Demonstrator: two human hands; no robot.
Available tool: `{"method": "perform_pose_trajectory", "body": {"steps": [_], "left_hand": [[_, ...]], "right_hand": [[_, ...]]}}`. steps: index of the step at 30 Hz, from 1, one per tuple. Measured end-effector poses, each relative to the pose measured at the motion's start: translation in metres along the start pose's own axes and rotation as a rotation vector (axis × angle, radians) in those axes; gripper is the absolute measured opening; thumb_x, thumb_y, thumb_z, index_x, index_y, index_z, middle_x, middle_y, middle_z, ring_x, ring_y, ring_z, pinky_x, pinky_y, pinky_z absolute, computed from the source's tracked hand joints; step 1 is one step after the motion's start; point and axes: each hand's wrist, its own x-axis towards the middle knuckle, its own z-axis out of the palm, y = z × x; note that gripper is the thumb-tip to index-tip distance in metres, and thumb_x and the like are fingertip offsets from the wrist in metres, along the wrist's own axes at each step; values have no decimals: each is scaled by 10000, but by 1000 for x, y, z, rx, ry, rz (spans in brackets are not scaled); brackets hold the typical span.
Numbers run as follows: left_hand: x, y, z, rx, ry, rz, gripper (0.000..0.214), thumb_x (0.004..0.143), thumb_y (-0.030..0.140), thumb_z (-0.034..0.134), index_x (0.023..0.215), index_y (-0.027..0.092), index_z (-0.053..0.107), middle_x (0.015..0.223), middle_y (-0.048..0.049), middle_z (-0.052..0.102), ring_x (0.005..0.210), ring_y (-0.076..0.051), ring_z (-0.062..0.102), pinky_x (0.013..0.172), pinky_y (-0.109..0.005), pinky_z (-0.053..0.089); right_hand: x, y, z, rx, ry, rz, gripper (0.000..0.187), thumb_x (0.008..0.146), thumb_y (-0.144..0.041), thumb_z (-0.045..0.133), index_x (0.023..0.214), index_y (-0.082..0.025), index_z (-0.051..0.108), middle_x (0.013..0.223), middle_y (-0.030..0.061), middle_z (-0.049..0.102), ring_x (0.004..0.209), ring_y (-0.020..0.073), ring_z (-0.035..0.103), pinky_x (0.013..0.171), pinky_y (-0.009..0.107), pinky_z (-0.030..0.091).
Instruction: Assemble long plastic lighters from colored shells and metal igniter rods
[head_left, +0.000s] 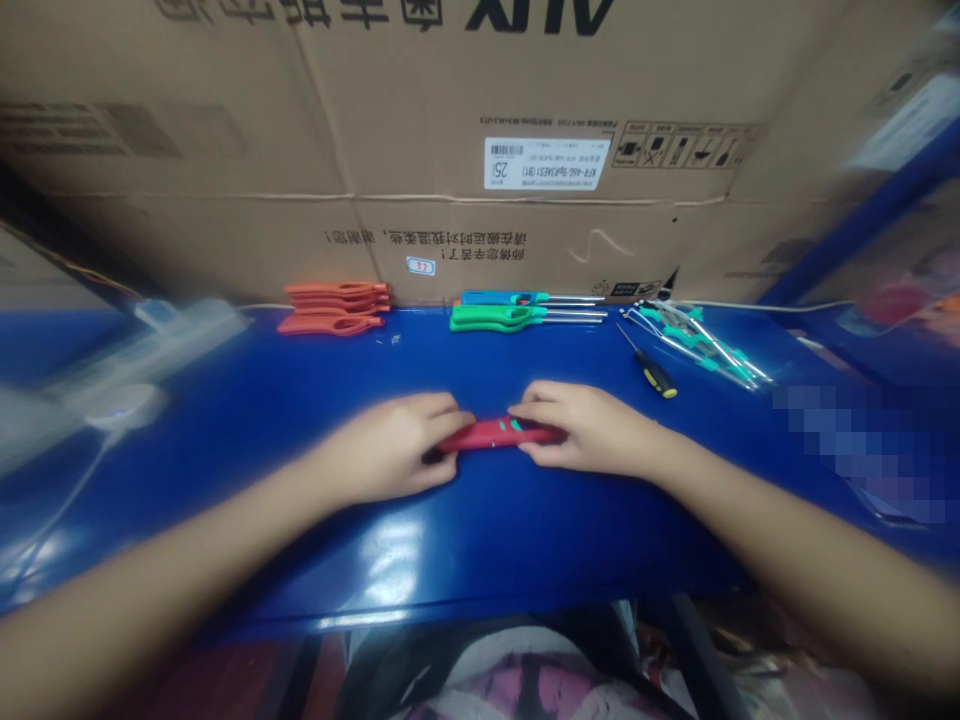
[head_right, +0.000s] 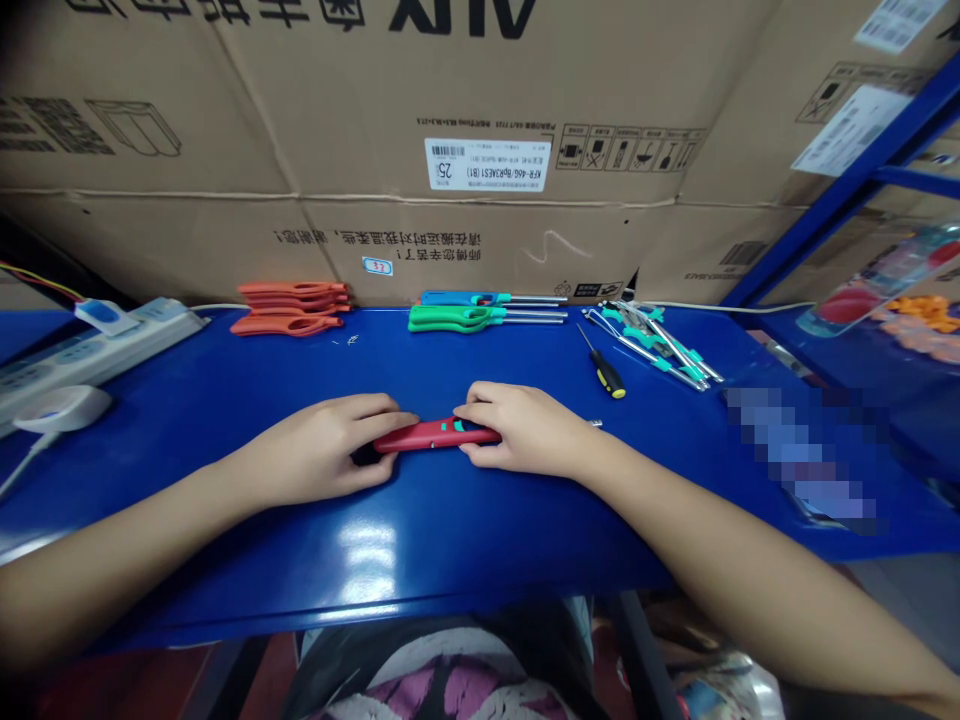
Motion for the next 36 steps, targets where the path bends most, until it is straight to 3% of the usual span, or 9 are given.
{"method": "perform_pose_trajectory", "body": {"steps": [12,31,36], "left_hand": [[1,-7,9,-137,115,19,281,1024,325,511,1156,159,695,980,-89,673,849,-185,654,793,-292,537],[1,-8,9,-288,145,58,248,994,300,577,1144,176,731,973,-84,719,844,-180,678,773,-279,549],[2,-12,10,-298,267,61,258,982,339,607,1129,174,741,1008,-93,738,867,-178,702,794,-273,567]], "right_hand": [[-1,4,-2,13,4,-41,262,952,-231,584,1179,-193,709,1126,94,690,973,220,681,850,336,552],[-2,-2,-10,-23,-44,-98,218,971,-225,555,1084,-162,731,980,89,699,862,207,659,779,332,516],[-2,3,-10,29,44,-88,198,975,-243,561,1059,-179,729,1004,88,709,880,196,673,787,312,529]]}}
